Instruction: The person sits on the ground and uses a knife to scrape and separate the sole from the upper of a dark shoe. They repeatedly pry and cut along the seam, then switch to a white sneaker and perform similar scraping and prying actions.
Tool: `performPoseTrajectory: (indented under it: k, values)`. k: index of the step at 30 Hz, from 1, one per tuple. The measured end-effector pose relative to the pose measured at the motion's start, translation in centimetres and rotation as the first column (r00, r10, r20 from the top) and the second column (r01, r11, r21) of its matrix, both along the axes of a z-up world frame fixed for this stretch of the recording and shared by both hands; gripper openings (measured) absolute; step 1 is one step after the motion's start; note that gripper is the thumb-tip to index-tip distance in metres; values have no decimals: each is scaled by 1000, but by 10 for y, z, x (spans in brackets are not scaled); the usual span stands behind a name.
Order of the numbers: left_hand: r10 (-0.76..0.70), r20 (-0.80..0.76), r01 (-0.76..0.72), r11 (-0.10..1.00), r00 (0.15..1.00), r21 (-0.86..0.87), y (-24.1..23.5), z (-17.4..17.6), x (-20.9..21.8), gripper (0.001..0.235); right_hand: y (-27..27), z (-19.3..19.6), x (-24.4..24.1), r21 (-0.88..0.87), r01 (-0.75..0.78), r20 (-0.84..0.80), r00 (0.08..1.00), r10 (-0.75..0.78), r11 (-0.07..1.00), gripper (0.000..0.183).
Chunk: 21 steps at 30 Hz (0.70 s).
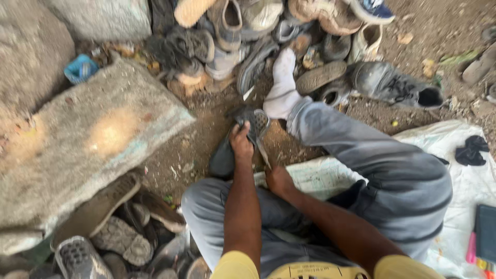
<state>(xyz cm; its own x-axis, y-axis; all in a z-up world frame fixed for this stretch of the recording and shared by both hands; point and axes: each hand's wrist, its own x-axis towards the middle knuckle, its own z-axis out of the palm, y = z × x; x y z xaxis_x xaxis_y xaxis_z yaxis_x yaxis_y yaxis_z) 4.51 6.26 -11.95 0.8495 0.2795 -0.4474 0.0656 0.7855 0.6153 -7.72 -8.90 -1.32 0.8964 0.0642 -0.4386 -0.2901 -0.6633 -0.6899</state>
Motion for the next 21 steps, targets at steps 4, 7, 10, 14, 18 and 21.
performPoseTrajectory:
  k: [4, 7, 10, 14, 18, 21]
  values:
    - [50, 173, -36, 996, 984, -79, -4, -1, -1, 13, 11, -31, 33, -46, -43, 103, 994, 48, 998, 36]
    - [56, 178, -45, 997, 982, -63, 0, 12, -1, 12, 21, -29, 31, -119, -64, 39, 997, 69, 991, 39]
    - [87, 133, -69, 989, 987, -128, -1, 30, 9, 16, 13, -15, -21, -42, -32, -61, 998, 30, 999, 49]
    - [-14, 138, -12, 982, 990, 188, -7, 49, 1, 10, 12, -7, -16, 59, -10, 107, 994, 3, 998, 40]
    - [-482, -363, 367, -91, 797, 926, -6, 140, 0, 20, 0, 14, 23, 40, -39, -29, 999, 41, 998, 46]
    - [-240, -875, 330, -858, 420, 393, -3, 193, -12, 30, -10, 29, 39, -20, -91, -102, 991, 88, 996, 50]
